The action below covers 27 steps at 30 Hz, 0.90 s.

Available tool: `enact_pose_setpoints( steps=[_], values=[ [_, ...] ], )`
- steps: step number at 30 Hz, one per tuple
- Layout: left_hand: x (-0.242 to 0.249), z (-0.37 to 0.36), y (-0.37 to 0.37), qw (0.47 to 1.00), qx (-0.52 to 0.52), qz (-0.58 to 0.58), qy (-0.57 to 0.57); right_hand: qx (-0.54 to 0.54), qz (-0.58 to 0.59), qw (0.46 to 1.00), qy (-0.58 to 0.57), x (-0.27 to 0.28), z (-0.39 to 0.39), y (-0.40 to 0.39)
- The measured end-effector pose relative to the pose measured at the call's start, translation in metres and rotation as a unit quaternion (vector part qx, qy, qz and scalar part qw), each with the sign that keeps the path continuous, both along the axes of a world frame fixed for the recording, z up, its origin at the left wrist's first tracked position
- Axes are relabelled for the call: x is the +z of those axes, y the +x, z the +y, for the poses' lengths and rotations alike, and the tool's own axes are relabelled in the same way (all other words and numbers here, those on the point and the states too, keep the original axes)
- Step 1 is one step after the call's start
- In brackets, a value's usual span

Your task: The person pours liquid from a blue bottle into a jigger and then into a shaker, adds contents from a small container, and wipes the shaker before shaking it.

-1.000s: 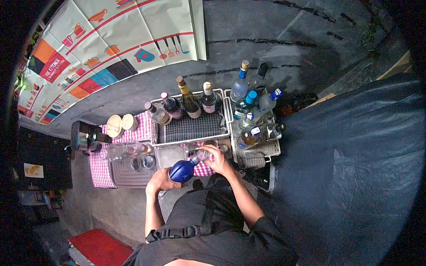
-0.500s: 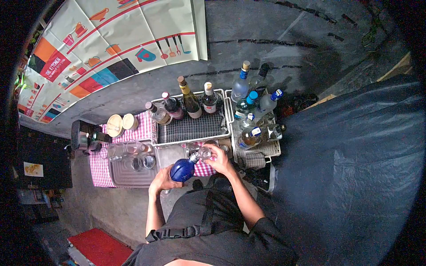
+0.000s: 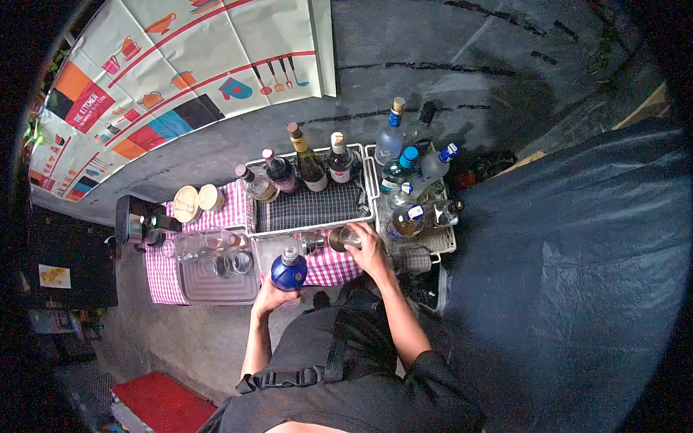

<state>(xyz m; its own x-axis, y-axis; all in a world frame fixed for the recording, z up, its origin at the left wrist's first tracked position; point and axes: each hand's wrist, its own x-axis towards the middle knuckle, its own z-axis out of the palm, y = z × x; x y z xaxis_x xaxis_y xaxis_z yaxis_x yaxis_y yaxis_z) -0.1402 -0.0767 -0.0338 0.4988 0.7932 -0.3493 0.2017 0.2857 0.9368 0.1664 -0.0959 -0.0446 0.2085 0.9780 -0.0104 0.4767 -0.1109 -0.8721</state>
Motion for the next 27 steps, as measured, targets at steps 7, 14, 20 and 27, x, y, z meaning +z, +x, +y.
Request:
enact_pose_setpoints(
  steps=[7, 14, 20, 27],
  values=[
    [0.006, 0.002, 0.000, 0.996, 0.081, -0.022, -0.011, 0.054, -0.124, 0.990, -0.035, 0.001, 0.004, -0.001],
    [0.015, 0.010, -0.001, 0.997, 0.072, 0.003, -0.014, 0.064, -0.142, 0.987, -0.031, 0.003, 0.003, -0.003],
    [0.026, 0.011, 0.005, 0.995, 0.101, -0.016, -0.016, 0.017, 0.073, 0.997, 0.026, -0.005, 0.003, -0.006],
    [0.017, 0.016, 0.000, 0.990, 0.111, -0.069, -0.059, 0.019, 0.181, 0.983, 0.018, 0.003, 0.005, -0.016]
  ],
)
